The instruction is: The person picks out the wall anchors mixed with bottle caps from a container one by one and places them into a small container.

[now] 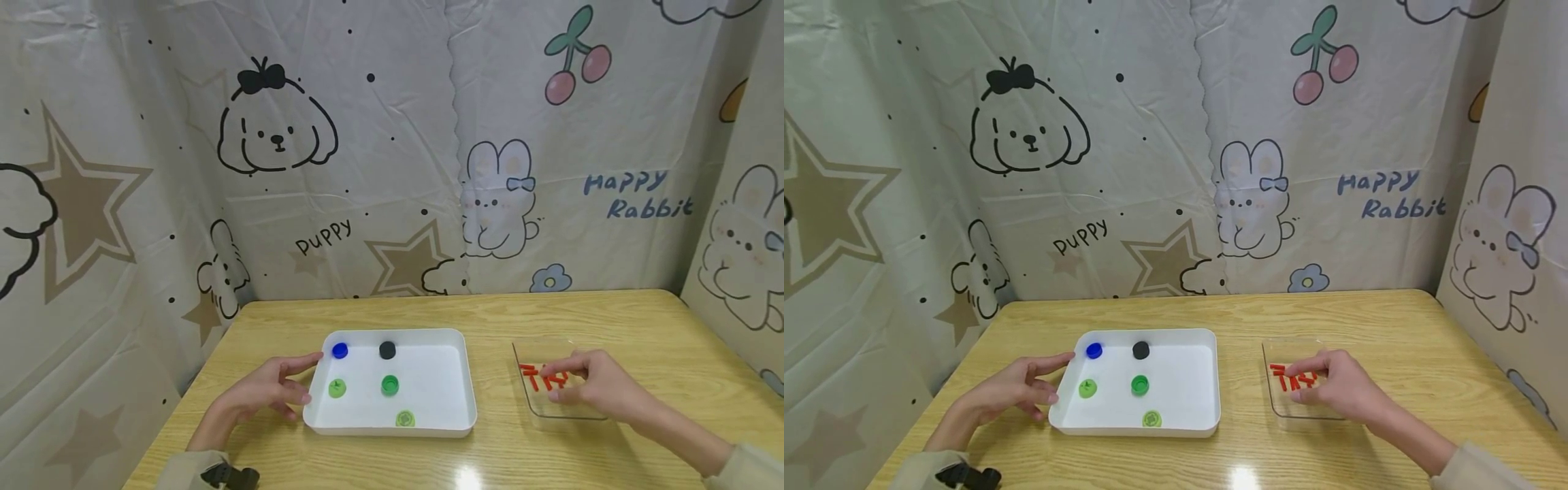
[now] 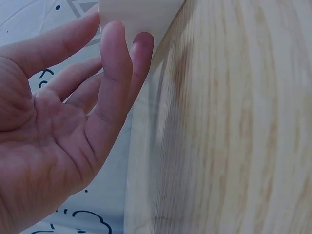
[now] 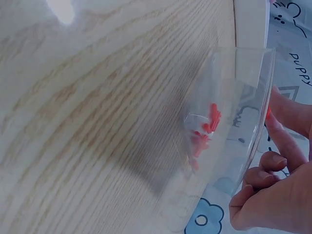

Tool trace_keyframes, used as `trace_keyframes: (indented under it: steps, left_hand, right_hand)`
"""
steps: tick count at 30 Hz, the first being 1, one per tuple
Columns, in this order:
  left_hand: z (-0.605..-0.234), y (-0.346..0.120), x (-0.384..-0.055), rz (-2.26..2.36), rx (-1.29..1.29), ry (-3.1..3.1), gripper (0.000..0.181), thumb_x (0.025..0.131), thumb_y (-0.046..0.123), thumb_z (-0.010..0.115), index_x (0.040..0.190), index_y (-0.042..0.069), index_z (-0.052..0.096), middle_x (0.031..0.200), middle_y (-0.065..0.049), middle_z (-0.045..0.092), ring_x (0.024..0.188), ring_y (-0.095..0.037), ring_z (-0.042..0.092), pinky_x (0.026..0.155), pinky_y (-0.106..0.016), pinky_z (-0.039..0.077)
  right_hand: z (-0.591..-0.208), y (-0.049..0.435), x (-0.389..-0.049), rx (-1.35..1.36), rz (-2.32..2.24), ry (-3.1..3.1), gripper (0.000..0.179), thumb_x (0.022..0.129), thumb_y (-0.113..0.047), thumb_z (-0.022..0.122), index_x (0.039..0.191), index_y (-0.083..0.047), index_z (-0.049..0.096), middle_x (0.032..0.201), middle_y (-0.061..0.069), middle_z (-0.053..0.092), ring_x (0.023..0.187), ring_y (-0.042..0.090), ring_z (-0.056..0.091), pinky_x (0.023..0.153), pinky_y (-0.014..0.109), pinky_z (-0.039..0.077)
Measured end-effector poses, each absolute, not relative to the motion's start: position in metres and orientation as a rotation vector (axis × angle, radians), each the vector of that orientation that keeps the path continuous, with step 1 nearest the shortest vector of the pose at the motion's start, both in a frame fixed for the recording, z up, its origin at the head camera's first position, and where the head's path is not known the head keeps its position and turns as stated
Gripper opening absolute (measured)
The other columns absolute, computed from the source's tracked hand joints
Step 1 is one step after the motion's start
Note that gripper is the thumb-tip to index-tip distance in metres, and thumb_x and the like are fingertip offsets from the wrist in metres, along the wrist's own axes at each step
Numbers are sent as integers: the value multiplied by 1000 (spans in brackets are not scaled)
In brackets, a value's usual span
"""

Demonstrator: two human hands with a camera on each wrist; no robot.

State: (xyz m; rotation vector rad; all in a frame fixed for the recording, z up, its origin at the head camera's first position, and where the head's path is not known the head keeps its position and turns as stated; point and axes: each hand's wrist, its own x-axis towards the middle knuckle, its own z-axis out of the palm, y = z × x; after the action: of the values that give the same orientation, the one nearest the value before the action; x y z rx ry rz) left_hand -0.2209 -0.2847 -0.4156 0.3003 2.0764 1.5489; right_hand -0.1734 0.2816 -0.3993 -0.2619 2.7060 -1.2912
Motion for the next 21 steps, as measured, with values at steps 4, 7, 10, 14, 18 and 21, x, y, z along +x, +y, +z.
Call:
trace_keyframes:
  steps: [4,7,10,14,18,21]
  left_hand:
    - [-415,-285,-222,1539,296,2090,86,90,5,80,164,4,35,167,-25,29,78,-21,67,66,-40,64]
    - [-414,-284,-222,1526,305,2106,86,90,5,80,163,3,36,168,-25,27,75,-21,66,67,-42,64]
    - [-414,-284,-223,1506,322,2124,85,90,5,79,163,2,36,169,-25,24,72,-20,64,68,-42,64]
    - [-412,-282,-223,1472,349,2151,85,91,5,79,163,0,34,169,-27,21,72,-21,65,68,-42,64]
    - [-408,-279,-222,1443,339,2210,80,94,8,77,162,-1,36,168,-29,22,77,-25,69,68,-42,64]
    - [-403,-275,-220,1421,311,2311,70,98,12,75,158,-3,43,162,-29,35,87,-29,70,69,-44,63]
  right_hand:
    - [-397,280,-178,-250,-1208,2748,35,81,-11,90,114,-5,82,131,22,69,138,61,40,108,76,34]
    - [-397,279,-180,-256,-1143,2775,34,81,-10,91,114,-6,82,130,23,69,137,63,39,106,76,36]
    - [-398,277,-180,-267,-1067,2825,33,79,-11,92,111,-9,83,129,22,70,138,63,37,105,77,35]
    - [-399,275,-181,-317,-955,2924,34,76,-14,94,109,-12,84,123,21,72,138,64,36,100,78,30]
    - [-398,273,-182,-354,-913,2969,38,76,-16,94,112,-12,84,119,24,72,137,65,37,94,76,26]
    - [-395,273,-180,-362,-936,2965,35,80,-18,92,113,-11,84,103,15,71,121,55,55,94,66,39]
